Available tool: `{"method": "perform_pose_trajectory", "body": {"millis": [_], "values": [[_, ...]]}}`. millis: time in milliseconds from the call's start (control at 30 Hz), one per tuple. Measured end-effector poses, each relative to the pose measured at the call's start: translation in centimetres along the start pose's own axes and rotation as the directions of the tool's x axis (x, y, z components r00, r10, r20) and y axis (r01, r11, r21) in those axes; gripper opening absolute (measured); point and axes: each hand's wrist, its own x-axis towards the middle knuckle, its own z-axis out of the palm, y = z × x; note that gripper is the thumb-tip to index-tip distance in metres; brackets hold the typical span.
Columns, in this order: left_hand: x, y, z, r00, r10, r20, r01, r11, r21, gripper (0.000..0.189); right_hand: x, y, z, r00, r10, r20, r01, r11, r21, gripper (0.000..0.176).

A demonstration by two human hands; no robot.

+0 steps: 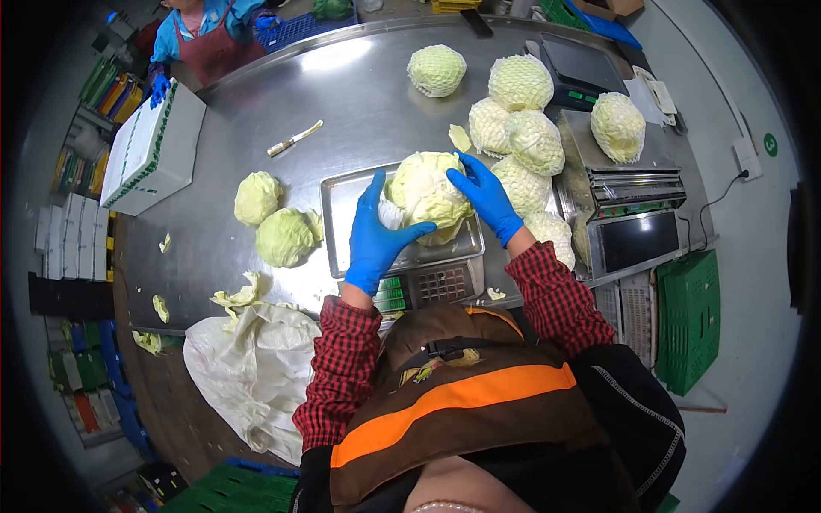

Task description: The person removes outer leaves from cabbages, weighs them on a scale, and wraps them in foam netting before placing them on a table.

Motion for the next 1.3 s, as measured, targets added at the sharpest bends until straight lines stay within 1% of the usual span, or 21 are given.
{"method": "perform_pose_trajectory", "body": {"millis": [133,200,267,333,400,467,533,567,600,667,700,767,800,867,900,933,1000,1033,1133,1200,1300], "values": [[-0.2,-0.2,-0.9,1.000,-0.005,-0.011,0.005,1.000,-0.005,0.109,-0.2,-0.4,-0.6,0.997,0.001,-0.081,0.002,1.000,0.030,0.051],[-0.5,0.9,-2.4,0.987,0.129,-0.100,-0.121,0.989,0.084,0.116,-1.0,-2.4,-0.2,0.945,-0.213,-0.247,0.159,0.962,-0.220,0.045],[-0.7,2.5,-4.2,0.987,0.139,-0.079,-0.137,0.990,0.035,0.123,-2.1,-6.6,1.8,0.937,-0.240,-0.253,0.183,0.956,-0.231,0.033],[-1.1,4.9,-5.8,0.983,0.186,0.007,-0.185,0.980,-0.073,0.128,-2.6,-8.9,3.5,0.975,-0.180,0.134,0.197,0.972,-0.129,0.023],[-1.6,6.3,-7.0,0.961,0.275,0.043,-0.276,0.961,0.017,0.131,-3.5,-10.7,6.4,0.910,0.033,0.414,0.008,0.995,-0.097,0.017],[-2.1,7.3,-7.6,0.960,0.271,0.073,-0.269,0.963,-0.033,0.127,-4.1,-10.1,8.4,0.845,0.041,0.533,-0.047,0.999,-0.003,0.019],[-2.7,6.4,-8.6,0.951,0.299,0.077,-0.307,0.942,0.133,0.120,-4.1,-8.9,9.8,0.821,0.048,0.569,-0.088,0.995,0.042,0.022],[-3.1,7.6,-9.1,0.985,0.173,-0.009,-0.173,0.979,-0.111,0.117,-4.4,-8.8,10.5,0.852,0.028,0.523,-0.070,0.996,0.060,0.023],[-3.6,7.7,-9.5,0.865,0.426,-0.263,-0.347,0.889,0.299,0.108,-4.4,-8.9,11.0,0.880,0.012,0.475,-0.056,0.995,0.078,0.023],[-5.8,5.7,-9.3,0.560,0.542,-0.627,-0.284,0.836,0.469,0.049,-4.2,-9.9,11.6,0.960,-0.009,0.279,-0.042,0.983,0.178,0.023],[-6.8,4.7,-8.9,0.562,0.438,-0.701,-0.259,0.899,0.354,0.029,-4.0,-10.1,11.9,0.986,-0.070,0.153,0.049,0.989,0.138,0.018],[-7.7,5.2,-7.8,0.832,0.062,-0.551,-0.163,0.977,-0.137,0.021,-4.6,-9.7,12.7,0.960,-0.223,0.170,0.213,0.974,0.075,0.016],[-7.5,6.5,-7.2,0.837,-0.125,-0.533,-0.099,0.923,-0.372,0.019,-4.8,-10.1,13.0,0.923,-0.337,0.185,0.342,0.940,0.005,0.015],[-7.5,5.9,-6.1,0.821,-0.205,-0.532,-0.235,0.728,-0.644,0.029,-6.1,-11.2,14.3,0.777,-0.479,0.410,0.464,0.874,0.143,0.016],[-8.4,5.1,-6.6,0.857,-0.235,-0.459,-0.097,0.801,-0.591,0.043,-6.4,-10.3,14.6,0.748,-0.434,0.503,0.393,0.899,0.191,0.016],[-8.5,4.6,-7.2,0.856,-0.229,-0.464,-0.106,0.801,-0.589,0.043,-6.4,-10.1,14.7,0.742,-0.440,0.505,0.400,0.896,0.193,0.016],[-8.9,5.1,-8.1,0.930,-0.040,-0.366,-0.099,0.931,-0.353,0.052,-6.7,-10.5,14.5,0.736,-0.312,0.601,0.244,0.950,0.194,0.016],[-9.0,4.5,-8.4,0.932,-0.041,-0.361,-0.098,0.928,-0.359,0.052,-7.0,-11.2,14.1,0.765,-0.187,0.616,0.131,0.982,0.136,0.019],[-10.4,1.6,-9.2,0.932,-0.283,-0.224,0.117,0.823,-0.556,0.045,-6.9,-10.5,13.8,0.772,-0.143,0.619,0.074,0.988,0.136,0.021],[-10.1,4.0,-10.4,0.940,-0.241,-0.243,0.095,0.866,-0.492,0.030,-7.1,-10.0,14.2,0.758,-0.160,0.632,0.008,0.971,0.237,0.019],[-10.2,0.1,-11.8,0.967,-0.192,-0.170,0.132,0.942,-0.310,0.021,-7.2,-9.2,14.6,0.779,-0.324,0.537,0.262,0.946,0.190,0.020]]}}
